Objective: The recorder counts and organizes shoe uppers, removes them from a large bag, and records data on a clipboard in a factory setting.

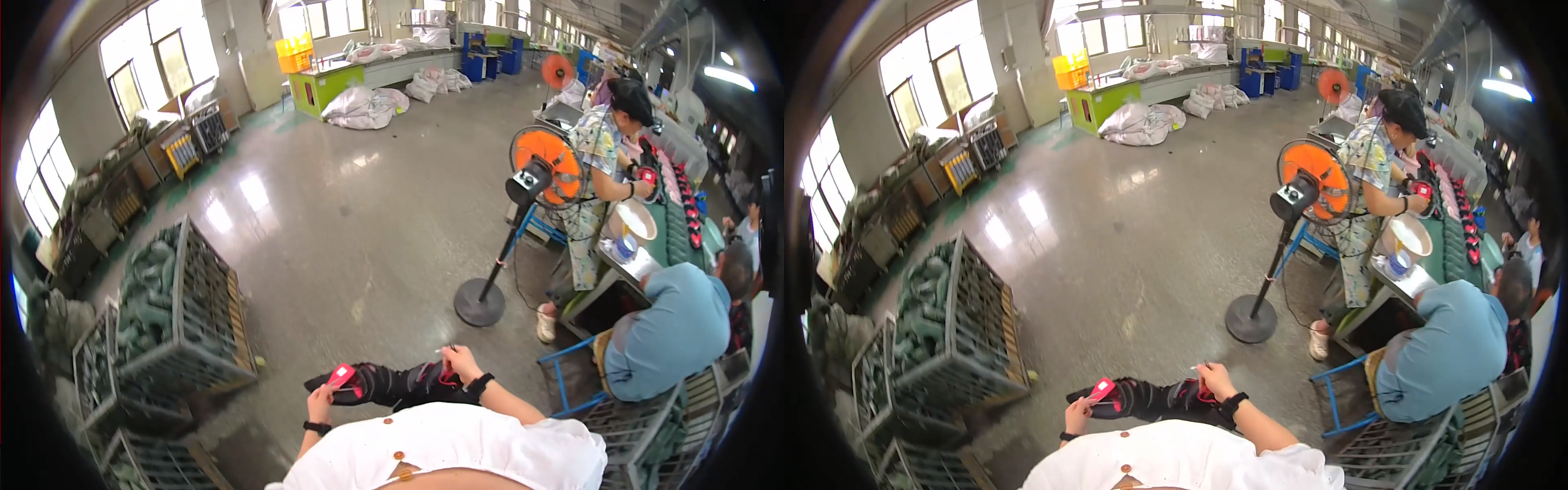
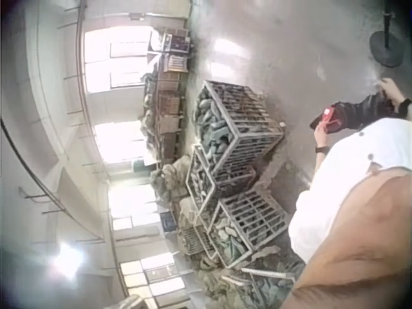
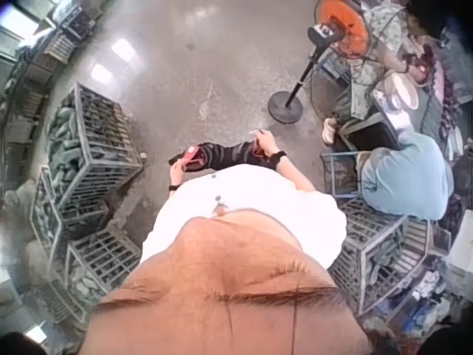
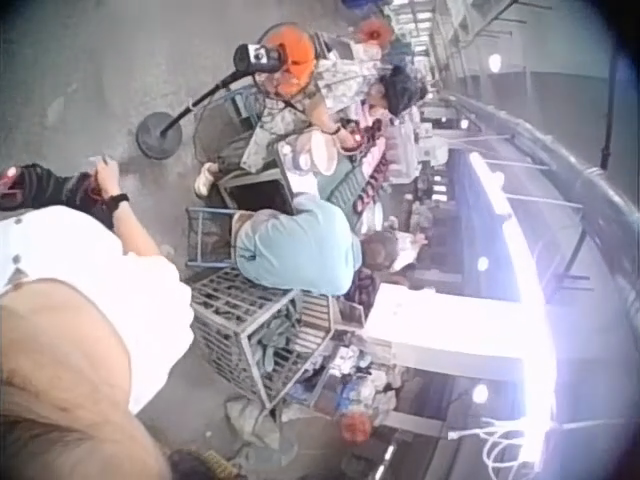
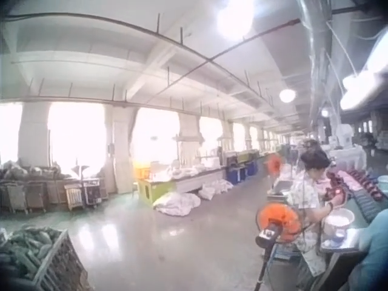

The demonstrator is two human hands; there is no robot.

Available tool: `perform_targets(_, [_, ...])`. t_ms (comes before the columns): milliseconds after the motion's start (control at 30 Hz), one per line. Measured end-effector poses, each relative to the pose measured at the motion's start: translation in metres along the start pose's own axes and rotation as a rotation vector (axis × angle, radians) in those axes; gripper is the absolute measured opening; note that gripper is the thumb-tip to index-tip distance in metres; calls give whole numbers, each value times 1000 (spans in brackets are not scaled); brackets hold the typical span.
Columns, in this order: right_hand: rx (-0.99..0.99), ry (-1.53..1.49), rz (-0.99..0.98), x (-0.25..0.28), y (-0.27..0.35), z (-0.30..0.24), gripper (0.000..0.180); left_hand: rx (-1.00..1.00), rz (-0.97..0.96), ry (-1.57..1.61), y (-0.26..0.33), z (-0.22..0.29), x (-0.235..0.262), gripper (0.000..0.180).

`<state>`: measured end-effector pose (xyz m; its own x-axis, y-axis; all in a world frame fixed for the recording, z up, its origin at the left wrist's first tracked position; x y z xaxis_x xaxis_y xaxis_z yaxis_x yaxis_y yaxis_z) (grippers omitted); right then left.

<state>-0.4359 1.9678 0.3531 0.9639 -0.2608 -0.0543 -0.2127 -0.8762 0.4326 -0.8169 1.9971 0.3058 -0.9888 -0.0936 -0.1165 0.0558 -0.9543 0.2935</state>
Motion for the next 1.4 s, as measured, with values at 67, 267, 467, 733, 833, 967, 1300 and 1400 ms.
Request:
perform_targets(67, [113, 66, -102, -36, -55, -50, 30, -9, 216, 52, -42, 28, 27, 25])
perform_targets(267, [341, -236, -287, -103, -251, -187, 29, -261, 419, -334, -198, 71, 94, 18])
perform_targets(467, [392, -203, -246, -79, -417, -339, 28, 250, 165, 39, -356, 53, -38, 17])
perform_targets(733, [273, 273, -30, 8, -600, -374, 29, 352, -178, -109, -648, 158, -322, 18])
perform_targets(833, [236, 446, 91, 50, -676, -371, 29, 137, -362, -318, -746, 177, -391, 24])
perform_targets(967, [107, 198, 217, 137, -772, -381, 35, 120, -531, -656, -828, 203, -516, 13])
perform_targets(1300, [677, -138, 966, 431, -778, -625, 26, -402, -966, -375, -935, 334, -1002, 25])
perform_targets(1400, [915, 55, 1268, 491, -714, -686, 30, -1105, -1139, -189, -868, 414, -1162, 19])
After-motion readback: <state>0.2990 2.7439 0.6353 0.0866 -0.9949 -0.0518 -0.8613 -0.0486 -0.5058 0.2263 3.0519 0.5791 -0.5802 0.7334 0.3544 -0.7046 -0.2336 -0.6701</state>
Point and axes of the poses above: each hand's wrist, its own y-axis away from the middle knuckle, its own x-axis out of the back of the hand, z = x × y, the point moved 5 cm from there along -y, towards the middle knuckle, and after that the axes turned 2 degrees about -x, right-handed, at the moved point
